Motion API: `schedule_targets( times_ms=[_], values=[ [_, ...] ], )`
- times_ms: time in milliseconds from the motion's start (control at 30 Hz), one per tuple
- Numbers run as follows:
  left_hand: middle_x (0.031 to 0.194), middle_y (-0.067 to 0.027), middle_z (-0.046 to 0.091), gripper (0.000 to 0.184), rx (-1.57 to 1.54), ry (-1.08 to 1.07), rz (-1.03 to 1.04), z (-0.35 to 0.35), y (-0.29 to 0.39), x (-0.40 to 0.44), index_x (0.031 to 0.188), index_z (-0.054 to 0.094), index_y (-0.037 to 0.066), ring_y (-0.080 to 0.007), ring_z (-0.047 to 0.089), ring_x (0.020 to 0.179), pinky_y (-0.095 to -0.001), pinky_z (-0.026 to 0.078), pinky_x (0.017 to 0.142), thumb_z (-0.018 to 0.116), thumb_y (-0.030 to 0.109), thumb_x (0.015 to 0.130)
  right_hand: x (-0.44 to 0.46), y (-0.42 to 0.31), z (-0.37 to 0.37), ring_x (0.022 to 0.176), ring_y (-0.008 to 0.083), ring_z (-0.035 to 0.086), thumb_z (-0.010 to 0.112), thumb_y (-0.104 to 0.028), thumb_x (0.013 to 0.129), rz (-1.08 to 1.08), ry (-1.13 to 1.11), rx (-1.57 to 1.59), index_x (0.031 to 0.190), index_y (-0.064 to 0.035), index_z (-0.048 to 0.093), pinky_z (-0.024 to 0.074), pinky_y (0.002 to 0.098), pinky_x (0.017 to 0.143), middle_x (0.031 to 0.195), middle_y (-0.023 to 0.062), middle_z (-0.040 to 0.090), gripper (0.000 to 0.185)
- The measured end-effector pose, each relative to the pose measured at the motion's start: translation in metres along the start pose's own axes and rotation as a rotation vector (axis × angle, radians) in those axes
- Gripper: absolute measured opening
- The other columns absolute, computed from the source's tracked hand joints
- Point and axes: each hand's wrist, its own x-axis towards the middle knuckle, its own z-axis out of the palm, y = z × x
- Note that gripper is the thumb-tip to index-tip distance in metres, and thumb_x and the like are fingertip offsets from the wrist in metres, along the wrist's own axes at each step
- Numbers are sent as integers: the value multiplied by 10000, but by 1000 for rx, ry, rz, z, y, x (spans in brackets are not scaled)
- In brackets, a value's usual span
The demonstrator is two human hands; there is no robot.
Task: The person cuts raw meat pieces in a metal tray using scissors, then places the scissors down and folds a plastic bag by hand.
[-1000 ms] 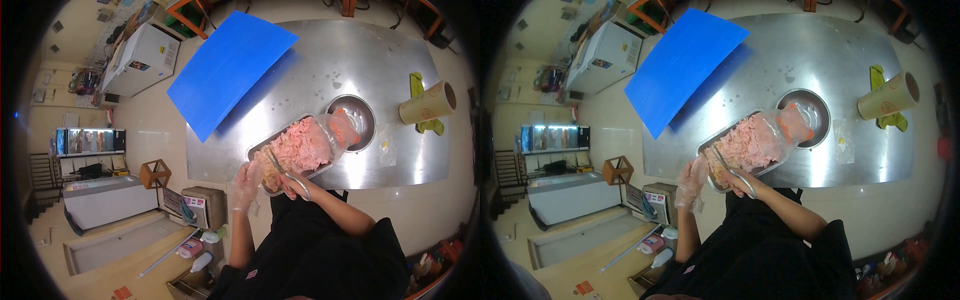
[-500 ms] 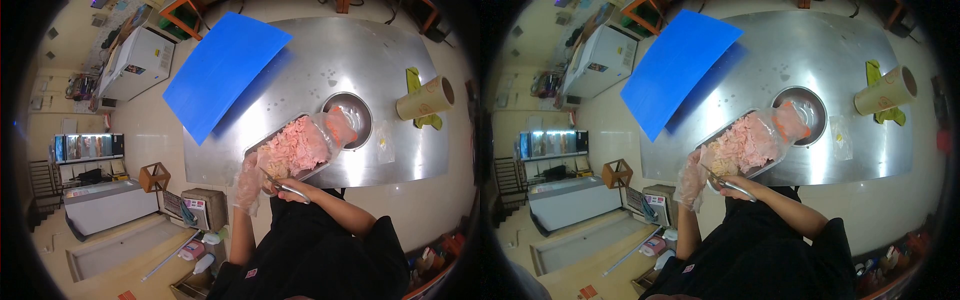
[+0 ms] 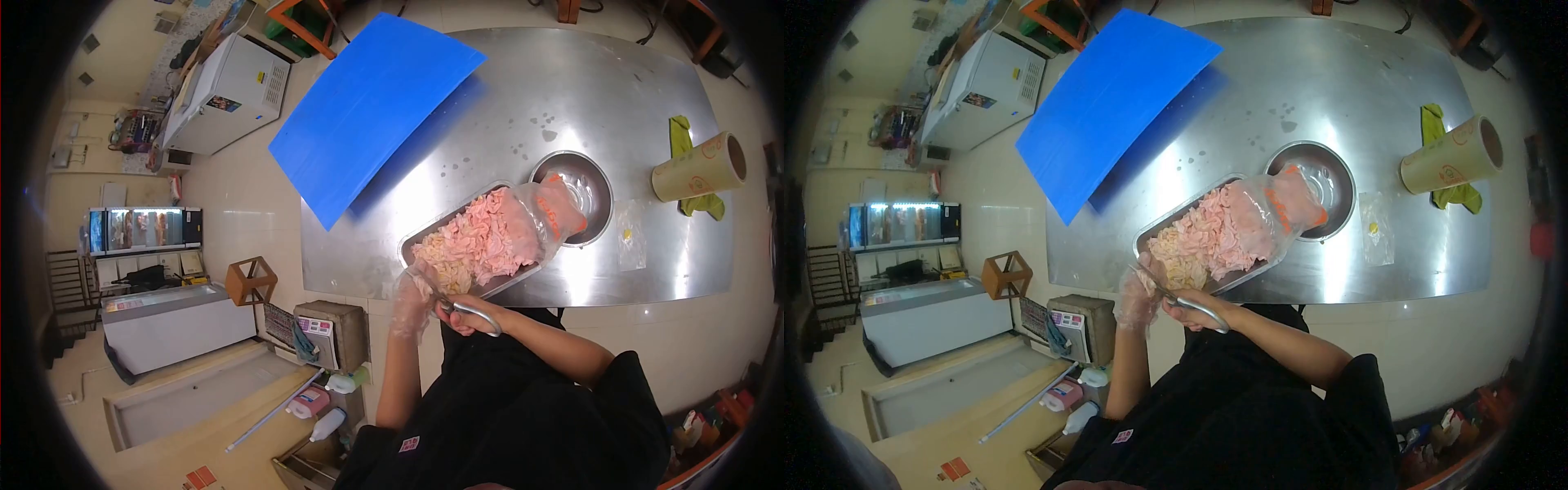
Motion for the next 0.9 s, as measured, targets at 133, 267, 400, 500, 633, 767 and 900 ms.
schedule_targets(
  times_ms=[133, 267, 400, 500, 633, 767, 900],
  values=[
    [740, 47, 523, 230, -5, 159, -57, 12, 6, -3, 913, 568, 109, -69, 488, 607, -248, 381, 510, 600, 308, 1026, 5, 2, 3, 575, 50, 367, 662, -706, 818, -52, 1, 3, 945, -107, 434, 333, 218, 525, 706, -50, 371, 653],
    [755, 15, 555, 234, 192, 222, -81, 15, 9, -5, 977, 600, 76, -88, 524, 625, -249, 407, 519, 614, 307, 1011, 3, -3, 3, 573, 48, 370, 650, -685, 845, 53, 33, 9, 961, -102, 448, 324, 223, 509, 706, -49, 374, 628],
    [786, -20, 593, 231, 265, 183, -146, 4, 8, -2, 1038, 607, 50, -111, 587, 664, -271, 459, 542, 618, 278, 1004, -3, -3, 0, 530, 48, 343, 632, -675, 869, 155, 113, 15, 954, -89, 469, 287, 229, 456, 677, -45, 375, 614],
    [799, -37, 612, 227, 439, 109, -128, 9, 10, -3, 1036, 606, 38, -127, 617, 667, -284, 481, 554, 598, 263, 1014, 0, 3, 3, 496, 47, 327, 617, -681, 876, 59, 91, 137, 937, -78, 484, 266, 228, 424, 651, -41, 377, 620],
    [810, -63, 638, 223, 586, 78, -41, 1, 2, 0, 1005, 609, 29, -160, 630, 643, -286, 496, 573, 573, 249, 1021, -7, -10, 2, 494, 43, 349, 605, -701, 869, 112, 74, 83, 935, -69, 494, 283, 214, 425, 635, -41, 378, 645],
    [840, -104, 659, 204, 737, 160, -21, -13, -14, 5, 1019, 620, 43, -217, 650, 714, -348, 523, 656, 580, 243, 999, -6, -33, 3, 510, 37, 372, 622, -680, 870, -5, 72, 74, 929, -69, 496, 303, 202, 439, 631, -44, 383, 627],
    [959, -158, 692, 209, 1432, 180, 203, -8, 5, 8, 1064, 656, 64, -321, 670, 902, -443, 525, 793, 591, 236, 964, -19, -50, 13, 578, 60, 430, 717, -395, 928, -78, 220, -234, 942, -69, 534, 369, 233, 517, 669, -35, 450, 374]
  ],
)
